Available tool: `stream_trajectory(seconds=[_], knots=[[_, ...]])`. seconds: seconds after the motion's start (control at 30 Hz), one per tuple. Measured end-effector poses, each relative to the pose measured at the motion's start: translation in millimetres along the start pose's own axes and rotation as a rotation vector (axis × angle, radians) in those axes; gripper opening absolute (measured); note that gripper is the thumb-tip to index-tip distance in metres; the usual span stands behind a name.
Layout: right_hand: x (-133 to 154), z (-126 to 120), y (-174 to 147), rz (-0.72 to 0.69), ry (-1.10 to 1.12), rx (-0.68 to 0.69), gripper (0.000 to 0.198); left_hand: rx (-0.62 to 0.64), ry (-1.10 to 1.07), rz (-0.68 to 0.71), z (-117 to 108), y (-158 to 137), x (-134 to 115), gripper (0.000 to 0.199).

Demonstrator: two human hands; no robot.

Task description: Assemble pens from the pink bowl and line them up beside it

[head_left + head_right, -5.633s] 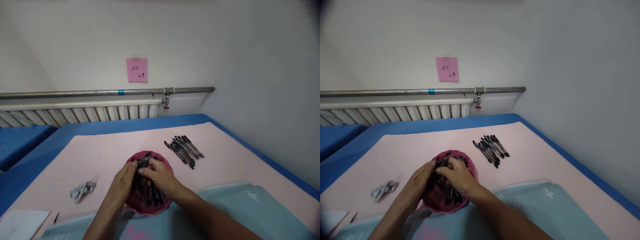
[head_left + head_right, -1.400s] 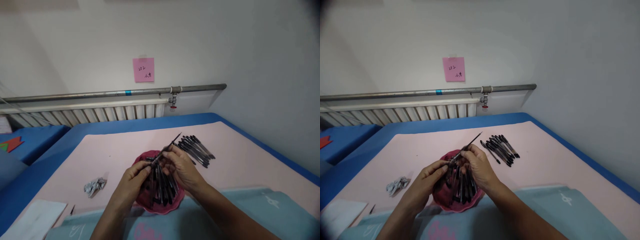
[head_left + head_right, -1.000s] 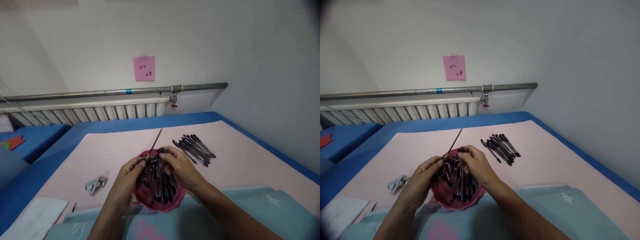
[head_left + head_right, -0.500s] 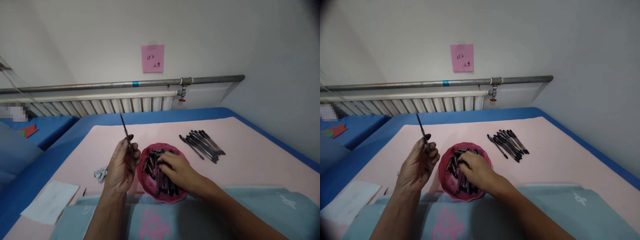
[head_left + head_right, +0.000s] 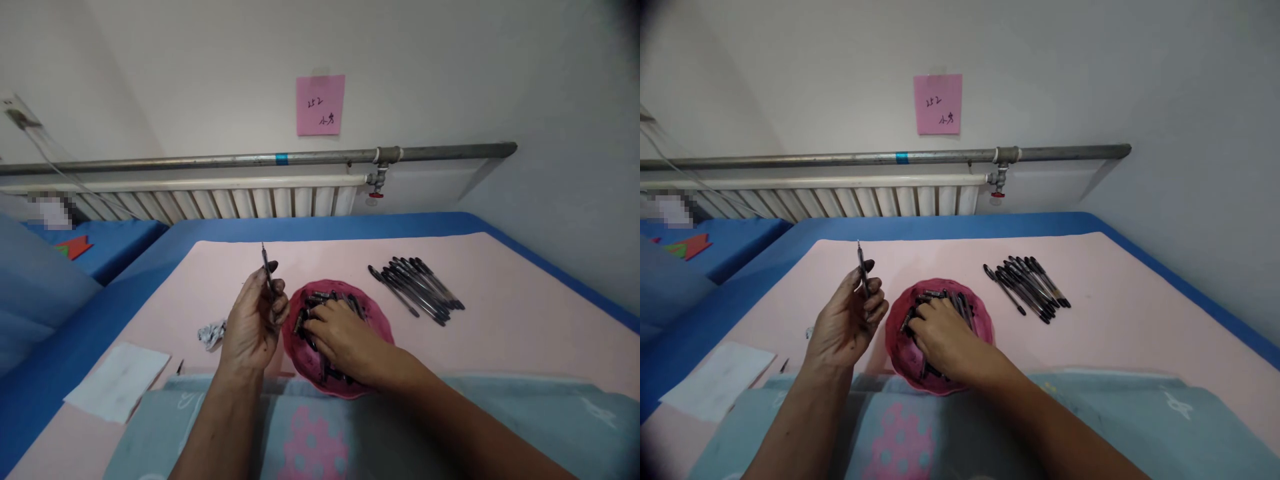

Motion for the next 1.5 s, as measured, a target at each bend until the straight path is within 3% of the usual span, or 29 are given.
stream_trajectory(seconds=[0.27, 0.8, 0.9, 1.1, 1.2, 1.37, 1.5], knots=[[6.5, 20.7, 8.5, -0.046, -0.136, 0.015, 0.017, -0.001, 0.017, -0.019, 0.2, -0.3, 1.6, 0.018], [4.9, 24.9, 15.6, 0.004, -0.129, -0.025, 0.017, -0.033, 0.029, -0.057, 3.7, -1.9, 5.7, 0.018], [2.9, 17.5, 14.2, 0.047, -0.01, -0.091, 0.016, -0.049, 0.016, -0.071, 2.3, -1.9, 5.8, 0.018], [-9.5, -13.4, 1.9, 0.326, 0.578, -0.475, 0.012, -0.084, 0.014, -0.074, 0.7, -1.0, 5.7, 0.016], [-12.4, -17.8, -4.0, 0.455, 0.791, -0.511, 0.009, -0.101, 0.05, -0.072, 2.1, -1.3, 8.3, 0.017], [-6.6, -27.0, -6.6, 0.366, 0.737, -0.543, 0.016, -0.053, 0.131, -0.123, 7.1, -2.4, 16.8, 0.021], [-7.5, -27.5, -8.5, 0.368, 0.941, -0.662, 0.016, -0.041, 0.159, -0.158, 9.5, -2.6, 23.6, 0.021]])
Point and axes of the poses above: each hand's wrist, its own y-axis towards the middle knuckle, its own z-axis out of the palm, x = y × z, the point moved 3 cm from there along y, towards the middle knuckle, and after that the axes turned 11 degrees about -z, right-handed, at the moved point
